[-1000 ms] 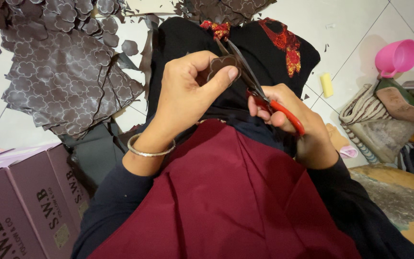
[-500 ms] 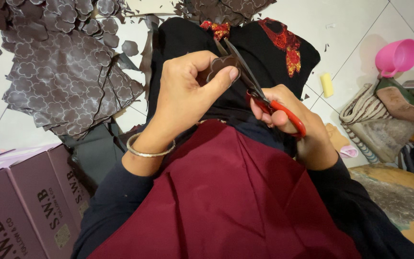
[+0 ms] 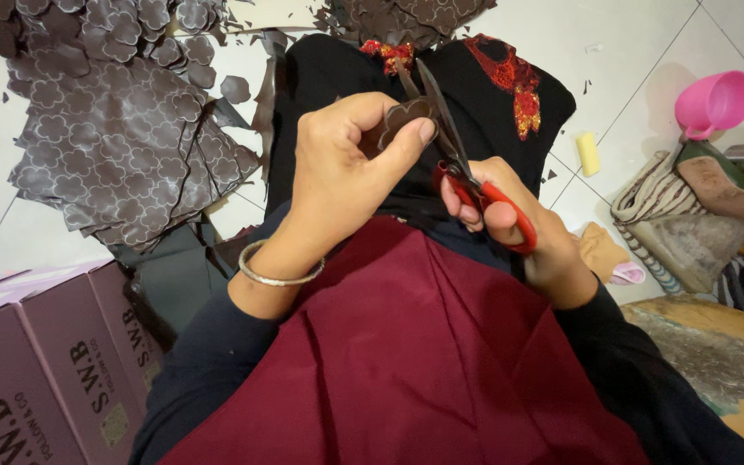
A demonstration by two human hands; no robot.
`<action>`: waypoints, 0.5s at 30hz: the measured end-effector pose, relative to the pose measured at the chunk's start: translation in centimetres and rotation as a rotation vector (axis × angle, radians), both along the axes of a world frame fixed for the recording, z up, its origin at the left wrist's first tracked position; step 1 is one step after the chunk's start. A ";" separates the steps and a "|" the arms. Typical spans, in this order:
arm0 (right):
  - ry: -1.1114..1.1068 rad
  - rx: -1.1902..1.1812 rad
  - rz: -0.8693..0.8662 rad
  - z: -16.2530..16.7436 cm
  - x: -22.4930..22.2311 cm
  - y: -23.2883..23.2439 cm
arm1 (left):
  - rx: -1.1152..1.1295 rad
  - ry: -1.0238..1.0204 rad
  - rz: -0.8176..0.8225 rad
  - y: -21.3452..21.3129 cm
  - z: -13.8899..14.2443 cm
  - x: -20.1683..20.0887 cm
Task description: The person uses red-handled scissors to cut flower-shaped pieces from a brown patterned fabric sheet. They hold the fabric with one hand and cut along the outlines with the other, then place the cut pieces aside.
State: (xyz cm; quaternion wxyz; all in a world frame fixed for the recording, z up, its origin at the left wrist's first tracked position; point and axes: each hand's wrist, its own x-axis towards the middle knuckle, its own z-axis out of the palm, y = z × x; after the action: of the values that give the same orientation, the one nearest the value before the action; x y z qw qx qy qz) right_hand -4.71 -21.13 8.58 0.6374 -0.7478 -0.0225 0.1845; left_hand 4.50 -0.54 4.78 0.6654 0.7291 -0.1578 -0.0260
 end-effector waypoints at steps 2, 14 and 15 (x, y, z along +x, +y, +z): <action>0.005 -0.050 -0.005 -0.6 0.2 -0.3 | -0.048 0.013 0.018 -0.3 -0.1 -0.2; 0.060 -0.024 0.059 -0.3 2.3 0.6 | -0.139 0.028 0.002 -0.5 -0.5 -0.3; 0.057 -0.040 0.051 -0.3 2.3 0.6 | -0.138 0.034 -0.006 -0.5 -0.4 -0.3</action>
State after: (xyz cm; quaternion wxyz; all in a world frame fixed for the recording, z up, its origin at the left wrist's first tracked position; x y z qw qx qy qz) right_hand -2.46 -20.51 8.26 0.6177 -0.7541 -0.0197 0.2223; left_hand 4.16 -1.05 4.35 0.7166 0.6805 -0.1500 -0.0293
